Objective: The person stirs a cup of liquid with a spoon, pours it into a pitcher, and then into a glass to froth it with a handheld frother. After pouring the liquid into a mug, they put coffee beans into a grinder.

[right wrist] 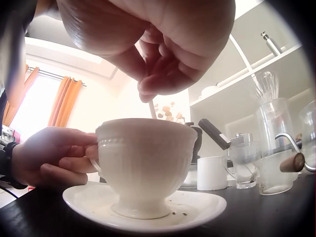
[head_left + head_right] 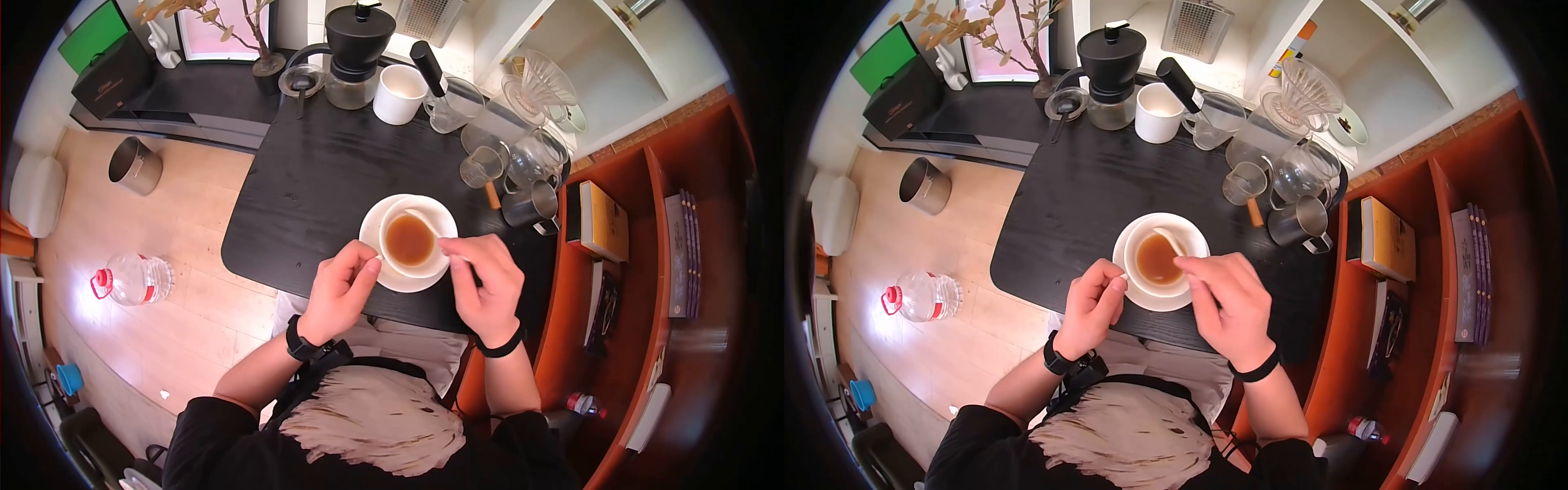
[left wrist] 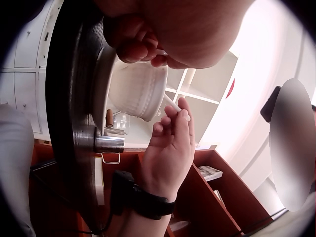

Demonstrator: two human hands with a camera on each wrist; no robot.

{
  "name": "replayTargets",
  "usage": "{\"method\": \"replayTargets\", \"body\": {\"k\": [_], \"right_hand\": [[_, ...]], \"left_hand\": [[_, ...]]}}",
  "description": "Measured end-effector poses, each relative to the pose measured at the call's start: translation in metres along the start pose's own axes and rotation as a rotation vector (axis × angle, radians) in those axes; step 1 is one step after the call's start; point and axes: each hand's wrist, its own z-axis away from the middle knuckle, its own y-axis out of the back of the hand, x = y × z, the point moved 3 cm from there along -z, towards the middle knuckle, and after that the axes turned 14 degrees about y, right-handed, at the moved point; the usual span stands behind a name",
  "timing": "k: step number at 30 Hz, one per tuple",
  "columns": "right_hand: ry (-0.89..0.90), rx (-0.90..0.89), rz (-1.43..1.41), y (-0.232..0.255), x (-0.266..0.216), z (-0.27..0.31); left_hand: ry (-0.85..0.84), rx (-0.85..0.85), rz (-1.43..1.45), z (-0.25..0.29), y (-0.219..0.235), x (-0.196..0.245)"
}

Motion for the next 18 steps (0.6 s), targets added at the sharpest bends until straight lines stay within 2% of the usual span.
{"method": "replayTargets", "body": {"k": [3, 10, 14, 18], "right_hand": [[0.008, -0.148, -0.099, -0.006, -0.005, 0.001], [-0.096, -0.035, -0.081, -0.003, 0.005, 0.004], [-0.057, -0.128, -0.182, -0.002, -0.002, 0.002], [-0.083, -0.139, -0.107, 0.008, 0.002, 0.002]], "left_hand": [[0.002, 0.009, 0.002, 0.001, 0.000, -0.002], [-0.015, 0.007, -0.027, -0.001, 0.000, 0.001], [-0.011, -0.002, -0.031, 0.000, 0.001, 0.001], [-0.018, 0.004, -0.033, -0.002, 0.001, 0.001]]}}
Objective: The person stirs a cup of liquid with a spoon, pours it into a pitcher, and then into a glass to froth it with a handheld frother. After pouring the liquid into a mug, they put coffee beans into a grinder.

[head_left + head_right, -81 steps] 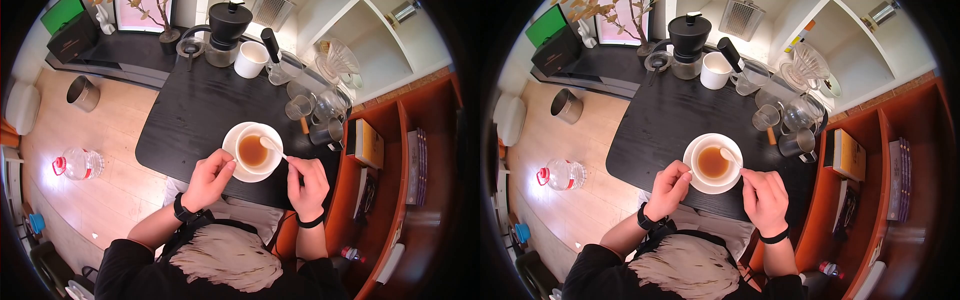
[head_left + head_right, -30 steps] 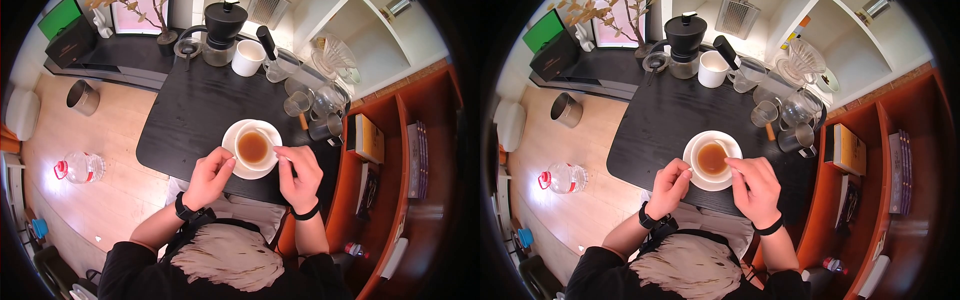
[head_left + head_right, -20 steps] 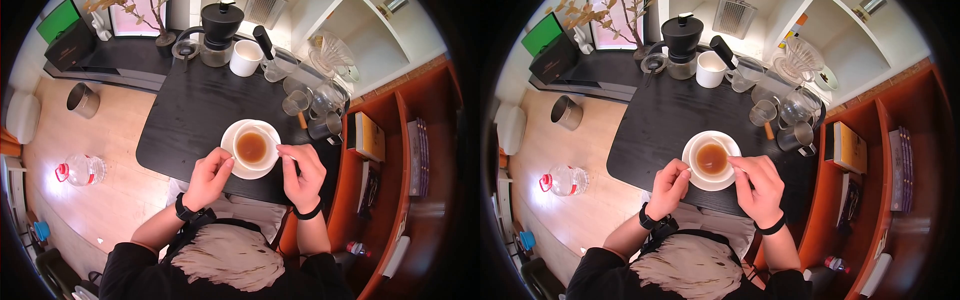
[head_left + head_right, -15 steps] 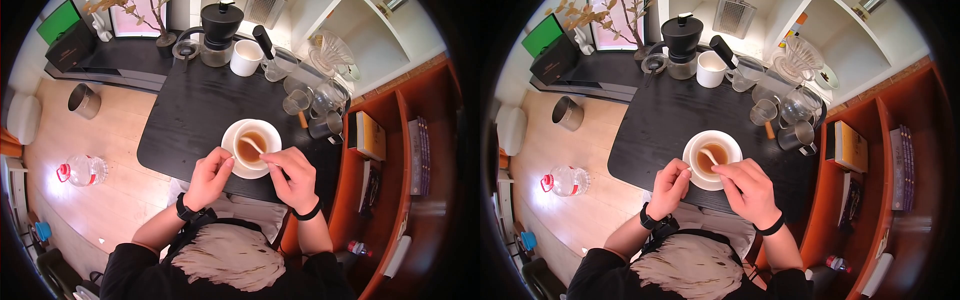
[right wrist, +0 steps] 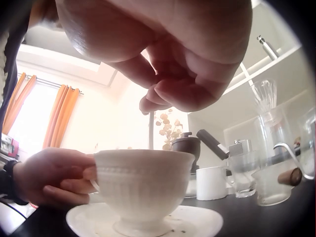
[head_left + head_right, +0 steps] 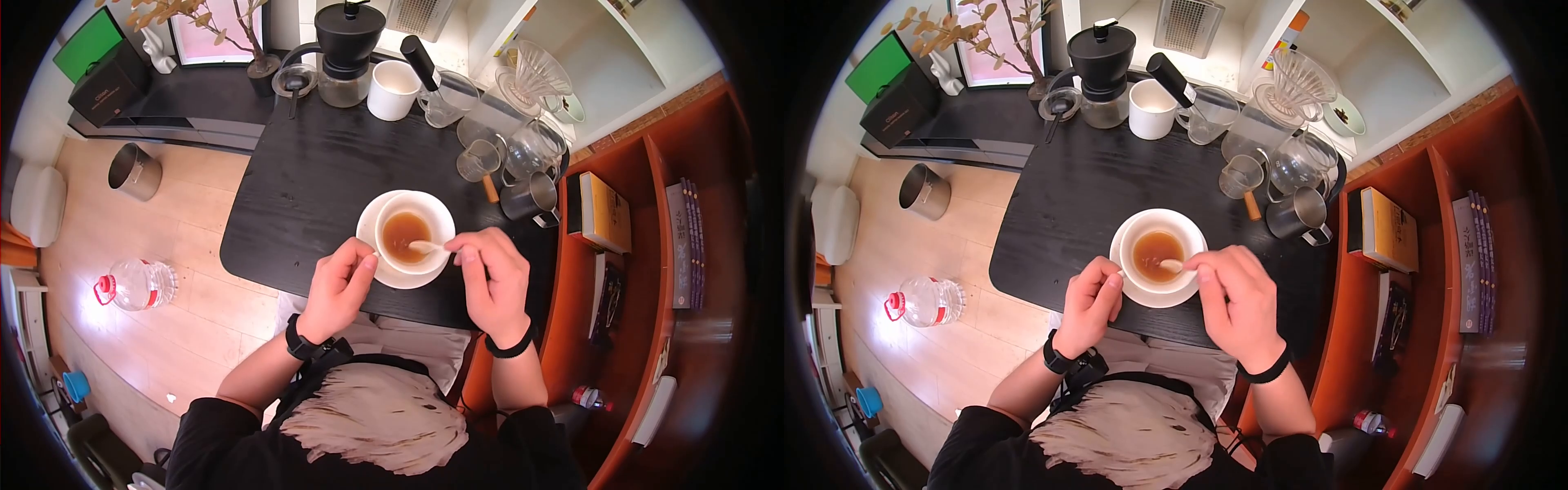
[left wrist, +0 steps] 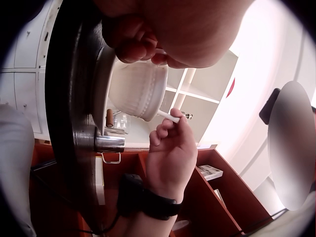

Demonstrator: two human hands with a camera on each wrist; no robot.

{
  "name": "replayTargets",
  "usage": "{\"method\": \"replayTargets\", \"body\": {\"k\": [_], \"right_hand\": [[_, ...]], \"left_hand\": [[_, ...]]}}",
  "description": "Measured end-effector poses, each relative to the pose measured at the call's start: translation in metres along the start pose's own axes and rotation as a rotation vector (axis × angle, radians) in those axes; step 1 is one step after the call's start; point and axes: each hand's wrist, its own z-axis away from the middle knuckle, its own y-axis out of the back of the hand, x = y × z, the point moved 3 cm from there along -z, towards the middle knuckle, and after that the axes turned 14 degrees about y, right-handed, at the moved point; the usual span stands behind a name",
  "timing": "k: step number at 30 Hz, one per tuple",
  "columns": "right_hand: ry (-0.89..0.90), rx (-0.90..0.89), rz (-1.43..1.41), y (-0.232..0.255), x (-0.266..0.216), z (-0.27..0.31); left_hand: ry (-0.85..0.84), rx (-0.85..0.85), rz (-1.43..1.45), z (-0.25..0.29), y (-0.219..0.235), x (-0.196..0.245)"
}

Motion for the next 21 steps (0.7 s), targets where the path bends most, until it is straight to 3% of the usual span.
{"method": "replayTargets", "body": {"k": [2, 11, 13, 16, 21], "right_hand": [[-0.088, 0.060, 0.170, 0.000, 0.004, -0.001], [-0.093, 0.026, -0.002, -0.006, 0.005, -0.001], [-0.137, 0.099, 0.145, -0.002, 0.010, -0.001], [-0.128, 0.168, 0.072, -0.011, 0.008, -0.004], [-0.135, 0.060, -0.033, -0.009, 0.004, -0.001]], "left_hand": [[0.002, -0.003, 0.000, 0.001, 0.000, -0.001], [0.014, -0.006, 0.021, 0.001, 0.000, -0.001], [0.009, -0.007, 0.016, 0.001, 0.000, -0.001], [0.032, -0.009, 0.013, 0.001, 0.000, -0.001], [0.015, -0.003, 0.008, 0.003, 0.000, -0.001]]}}
